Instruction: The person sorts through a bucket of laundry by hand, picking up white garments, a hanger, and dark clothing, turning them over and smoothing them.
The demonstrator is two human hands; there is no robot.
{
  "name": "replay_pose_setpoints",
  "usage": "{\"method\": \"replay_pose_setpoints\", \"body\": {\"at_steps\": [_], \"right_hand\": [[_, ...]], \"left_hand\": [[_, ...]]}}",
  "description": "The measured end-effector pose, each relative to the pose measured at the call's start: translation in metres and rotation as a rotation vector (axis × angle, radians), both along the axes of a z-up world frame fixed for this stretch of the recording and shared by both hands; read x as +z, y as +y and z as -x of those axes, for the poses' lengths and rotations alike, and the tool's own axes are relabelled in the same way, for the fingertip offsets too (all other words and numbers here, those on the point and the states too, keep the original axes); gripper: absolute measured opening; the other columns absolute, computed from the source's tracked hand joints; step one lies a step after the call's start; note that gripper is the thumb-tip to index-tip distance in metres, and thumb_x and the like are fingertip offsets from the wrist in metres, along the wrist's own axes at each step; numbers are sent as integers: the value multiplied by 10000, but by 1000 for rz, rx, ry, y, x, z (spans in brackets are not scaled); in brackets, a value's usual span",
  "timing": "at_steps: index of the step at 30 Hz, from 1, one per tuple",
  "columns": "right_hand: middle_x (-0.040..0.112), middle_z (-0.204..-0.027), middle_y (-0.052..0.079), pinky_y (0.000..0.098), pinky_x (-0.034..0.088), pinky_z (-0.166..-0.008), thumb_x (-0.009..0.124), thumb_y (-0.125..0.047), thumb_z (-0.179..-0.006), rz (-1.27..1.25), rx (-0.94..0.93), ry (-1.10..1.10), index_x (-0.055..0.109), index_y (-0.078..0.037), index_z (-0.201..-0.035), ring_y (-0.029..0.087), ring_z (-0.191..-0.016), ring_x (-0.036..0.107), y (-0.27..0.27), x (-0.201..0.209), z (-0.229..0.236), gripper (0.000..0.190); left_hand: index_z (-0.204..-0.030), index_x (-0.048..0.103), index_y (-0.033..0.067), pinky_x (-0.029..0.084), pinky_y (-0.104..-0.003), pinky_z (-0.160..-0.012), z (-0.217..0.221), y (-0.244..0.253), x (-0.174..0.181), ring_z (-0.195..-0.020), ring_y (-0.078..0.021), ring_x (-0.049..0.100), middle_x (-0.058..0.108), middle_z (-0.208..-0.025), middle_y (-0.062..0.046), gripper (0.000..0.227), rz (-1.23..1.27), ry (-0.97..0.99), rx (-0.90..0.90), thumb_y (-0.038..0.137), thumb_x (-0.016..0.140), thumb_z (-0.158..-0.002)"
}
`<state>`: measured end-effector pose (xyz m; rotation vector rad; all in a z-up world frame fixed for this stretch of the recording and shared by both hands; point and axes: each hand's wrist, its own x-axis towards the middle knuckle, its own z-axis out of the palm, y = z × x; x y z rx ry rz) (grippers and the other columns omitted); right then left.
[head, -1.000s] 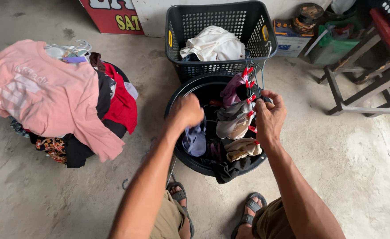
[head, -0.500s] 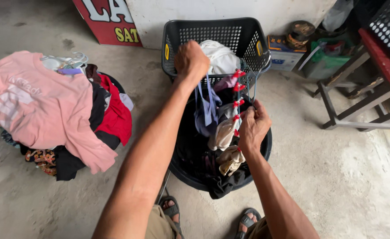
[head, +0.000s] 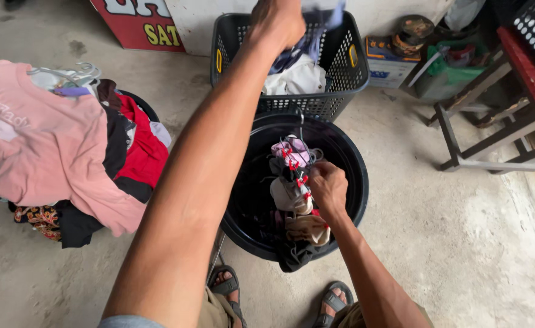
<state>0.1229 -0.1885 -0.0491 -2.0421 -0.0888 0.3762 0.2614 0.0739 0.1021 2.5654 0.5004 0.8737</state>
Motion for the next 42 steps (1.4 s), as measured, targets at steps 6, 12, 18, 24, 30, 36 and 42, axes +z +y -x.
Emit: {"method": "replay_pose_setpoints", "body": {"at_steps": [6, 12, 18, 24, 30, 36, 42], "right_hand": [[751, -770, 130, 329, 555, -687, 649, -174, -929, 30, 232, -285, 773, -1, -1045, 186, -683, 718, 15, -60, -16, 242], [725, -971, 92, 279, 593, -723, 547, -7, -990, -877, 178, 600, 651, 13, -1170, 169, -795, 694, 24, -89, -27, 209], [754, -1138, 93, 353, 593, -912, 563, -1, -936, -960, 207, 664, 617, -64, -1140, 196, -1013, 732, 32, -56, -11, 220], [760, -1114, 27, 383, 563, -902, 723, -13, -890, -635, 200, 579, 696, -116, -1146, 151, -1009, 699, 27, -35, -7, 278], [787, -1017, 23, 348, 588, -836, 804, -42, -824, -551, 180, 436, 750, -100, -1099, 118, -923, 745, 25, -44, -5, 286], [761, -939, 56, 284, 565, -652, 846, -53, -841, -546, 157, 312, 753, -33, -1083, 136, -783, 702, 27, -48, -8, 259], [751, -915, 77, 316, 562, -658, 717, -257, -928, -375, 332, 241, 745, -17, -1140, 153, -776, 710, 14, -60, -11, 321]], "left_hand": [[-1143, 630, -4, 511, -531, -950, 138, -64, -106, -1112, -432, 640, 676, -1160, -259, 431, 123, 386, -65, 319, 739, -880], [-1077, 682, -29, 553, -483, -777, 244, -142, -166, -948, -392, 697, 718, -994, -216, 453, 667, 581, -239, 294, 832, -796], [-1094, 696, 40, 601, -392, -713, 256, -148, -162, -836, -272, 732, 738, -933, -135, 429, 1014, 572, -185, 244, 830, -741], [-938, 784, -19, 595, -378, -795, 251, -122, -171, -888, -285, 752, 770, -941, -184, 369, 720, 659, -56, 313, 845, -789], [-911, 726, -19, 650, -355, -680, 255, -113, -161, -770, -242, 785, 785, -868, -169, 400, 876, 863, -112, 176, 934, -632], [-934, 727, -55, 600, -318, -641, 257, -108, -174, -738, -233, 760, 747, -835, -200, 339, 645, 694, -205, 15, 876, -638], [-963, 693, -58, 623, -298, -572, 246, -97, -184, -634, -176, 742, 763, -797, -145, 278, 1173, 385, -199, 61, 785, -730]]}}
